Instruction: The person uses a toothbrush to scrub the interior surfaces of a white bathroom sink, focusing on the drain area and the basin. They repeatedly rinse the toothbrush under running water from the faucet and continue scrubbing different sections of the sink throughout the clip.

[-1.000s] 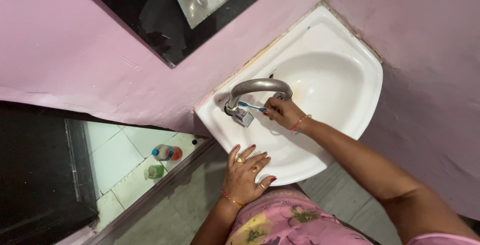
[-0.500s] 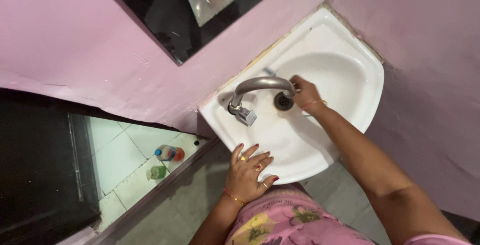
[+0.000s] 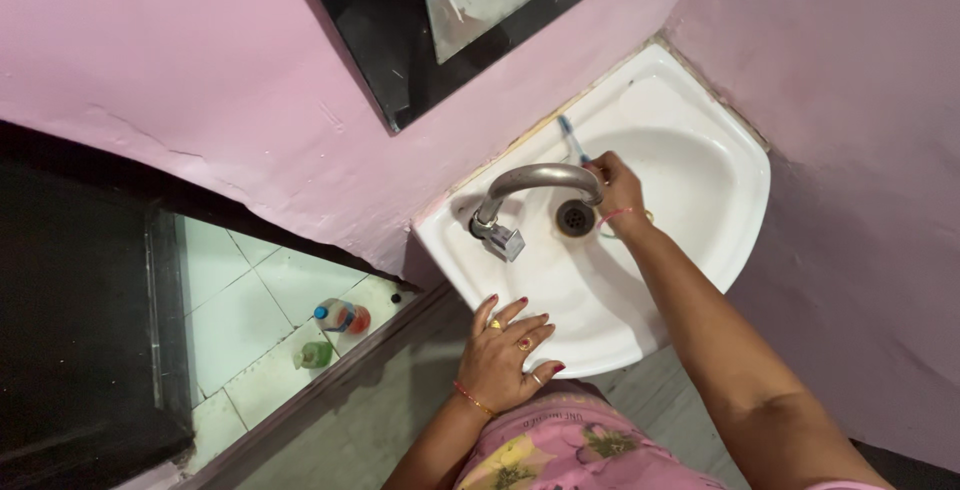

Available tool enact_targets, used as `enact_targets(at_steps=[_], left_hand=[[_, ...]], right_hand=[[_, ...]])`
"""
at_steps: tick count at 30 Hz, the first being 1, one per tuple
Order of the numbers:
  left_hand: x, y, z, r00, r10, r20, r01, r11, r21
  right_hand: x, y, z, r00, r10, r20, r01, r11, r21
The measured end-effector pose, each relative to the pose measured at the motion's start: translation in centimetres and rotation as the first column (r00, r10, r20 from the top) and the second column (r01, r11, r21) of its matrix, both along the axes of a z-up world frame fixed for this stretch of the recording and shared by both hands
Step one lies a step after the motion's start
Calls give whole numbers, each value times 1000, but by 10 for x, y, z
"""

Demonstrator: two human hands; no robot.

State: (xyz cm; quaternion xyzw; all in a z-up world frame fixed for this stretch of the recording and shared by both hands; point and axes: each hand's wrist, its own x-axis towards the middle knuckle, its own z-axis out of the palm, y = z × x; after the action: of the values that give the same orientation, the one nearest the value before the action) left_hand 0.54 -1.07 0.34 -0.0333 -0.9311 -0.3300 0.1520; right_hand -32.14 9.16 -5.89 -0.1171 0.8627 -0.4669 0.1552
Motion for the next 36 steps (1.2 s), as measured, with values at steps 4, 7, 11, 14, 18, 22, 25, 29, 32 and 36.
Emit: enact_targets(at_steps=[4, 7, 11, 14, 18, 22, 25, 29, 32, 36], left_hand=[[-2, -1, -1, 1000, 0, 6, 0, 1000, 15], [-2, 0, 0, 1000, 3, -7, -3, 1000, 8], [-1, -1, 2, 1000, 5, -18, -5, 1000, 10], [-1, -1, 3, 1000, 2, -22, -2, 1000, 6], [-2, -1, 2, 1000, 0, -11, 0, 1000, 4], [-3, 1, 4, 1000, 8, -17, -8, 1000, 4], [-4, 1, 6, 1000, 16, -12, -16, 1000, 14], [-7, 1, 7, 999, 22, -31, -22, 1000, 12], [-7, 3, 5, 999, 27, -21, -26, 999, 28], [-7, 5, 8, 999, 31, -10, -31, 999, 14]], right_hand=[[31, -26, -23, 811, 428, -399, -412, 902, 130], [25, -21, -8, 835, 461, -301, -405, 884, 232], [-19, -9, 35, 973, 195, -122, -156, 950, 272], [2, -10, 29, 947, 272, -171, -232, 948, 219], [21, -17, -21, 944, 321, -79, -300, 932, 206], [-72, 30, -20, 993, -73, -87, 80, 994, 71], [-90, 46, -18, 985, -159, -72, 168, 976, 138], [-18, 35, -62, 957, 153, -245, -129, 986, 109], [-12, 48, -66, 918, 299, -258, -258, 949, 184], [-92, 72, -20, 989, -113, -92, 128, 976, 176]])
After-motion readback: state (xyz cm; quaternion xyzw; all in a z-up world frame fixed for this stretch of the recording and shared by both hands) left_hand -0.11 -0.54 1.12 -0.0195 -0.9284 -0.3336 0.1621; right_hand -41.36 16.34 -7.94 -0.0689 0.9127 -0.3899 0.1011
